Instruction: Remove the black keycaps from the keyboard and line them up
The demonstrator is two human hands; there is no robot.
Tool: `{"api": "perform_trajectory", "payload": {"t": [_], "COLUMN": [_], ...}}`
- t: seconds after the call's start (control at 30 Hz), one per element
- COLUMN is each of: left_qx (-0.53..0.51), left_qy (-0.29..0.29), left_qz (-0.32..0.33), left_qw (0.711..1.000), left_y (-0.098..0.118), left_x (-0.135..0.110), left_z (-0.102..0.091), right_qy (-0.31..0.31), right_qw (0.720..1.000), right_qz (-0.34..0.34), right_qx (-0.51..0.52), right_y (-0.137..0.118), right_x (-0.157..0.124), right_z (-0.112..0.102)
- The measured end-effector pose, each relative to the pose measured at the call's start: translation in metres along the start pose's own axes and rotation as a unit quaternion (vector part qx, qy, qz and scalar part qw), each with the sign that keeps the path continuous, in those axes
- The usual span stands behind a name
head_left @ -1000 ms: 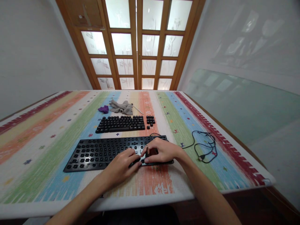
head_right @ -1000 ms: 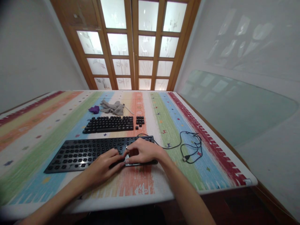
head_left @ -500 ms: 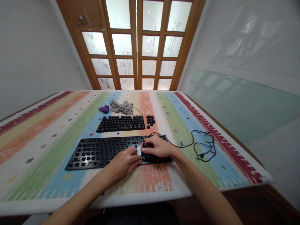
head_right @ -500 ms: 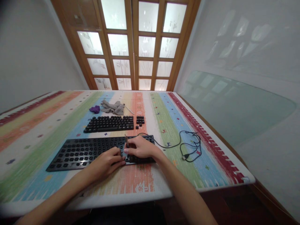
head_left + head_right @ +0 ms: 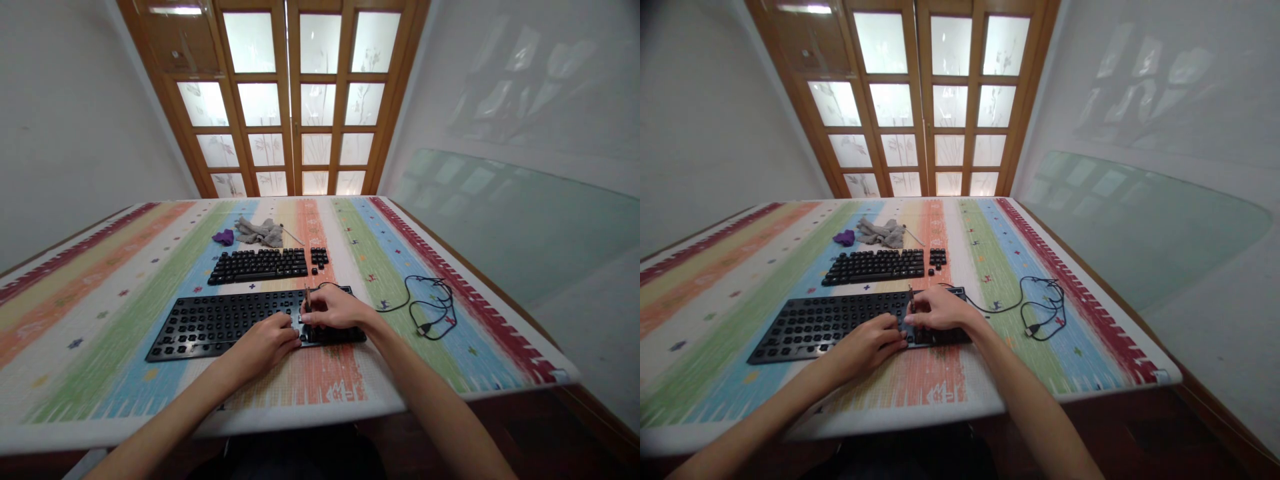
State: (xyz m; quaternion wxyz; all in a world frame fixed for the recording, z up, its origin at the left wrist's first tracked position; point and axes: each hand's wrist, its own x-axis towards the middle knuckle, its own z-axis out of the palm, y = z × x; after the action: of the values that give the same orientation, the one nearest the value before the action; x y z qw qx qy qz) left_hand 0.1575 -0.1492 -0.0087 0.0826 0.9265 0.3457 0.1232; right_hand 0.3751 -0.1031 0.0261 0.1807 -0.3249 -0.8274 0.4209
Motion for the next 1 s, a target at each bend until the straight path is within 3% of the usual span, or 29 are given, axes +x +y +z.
{"api": "perform_trajectory", "payload": {"t": [0.37, 0.53, 0.67, 0.87, 1.0], "left_qx": [0.011, 0.006, -0.018, -0.153, -0.346], "left_qy": [-0.003, -0.003, -0.014, 0.019, 0.029], "left_qz": [0.003, 0.007, 0.003, -0.064, -0.120], "left_qw": [1.000, 1.000, 1.000, 0.986, 0.930], "left_y": [0.003, 0.002, 0.000, 0.002, 0.000], "left_x": [0.000, 0.001, 0.003, 0.010, 0.019], "left_z": [-0.004, -0.001, -0.004, -0.023, -0.025], "right_qy": [-0.026, 0.005, 0.018, 0.021, 0.032], "right_qw": [0.999, 0.999, 0.993, 0.982, 0.977], "right_qz": [-0.004, 0.026, 0.051, -0.016, -0.046], "right_qx": [0.029, 0.031, 0.104, 0.186, 0.208], "right_y": [0.007, 0.009, 0.010, 0.001, -0.002], "right_x": [-0.010, -0.004, -0.002, -0.009, -0.013], "right_z": [-0.008, -0.004, -0.005, -0.015, -0.017]}}
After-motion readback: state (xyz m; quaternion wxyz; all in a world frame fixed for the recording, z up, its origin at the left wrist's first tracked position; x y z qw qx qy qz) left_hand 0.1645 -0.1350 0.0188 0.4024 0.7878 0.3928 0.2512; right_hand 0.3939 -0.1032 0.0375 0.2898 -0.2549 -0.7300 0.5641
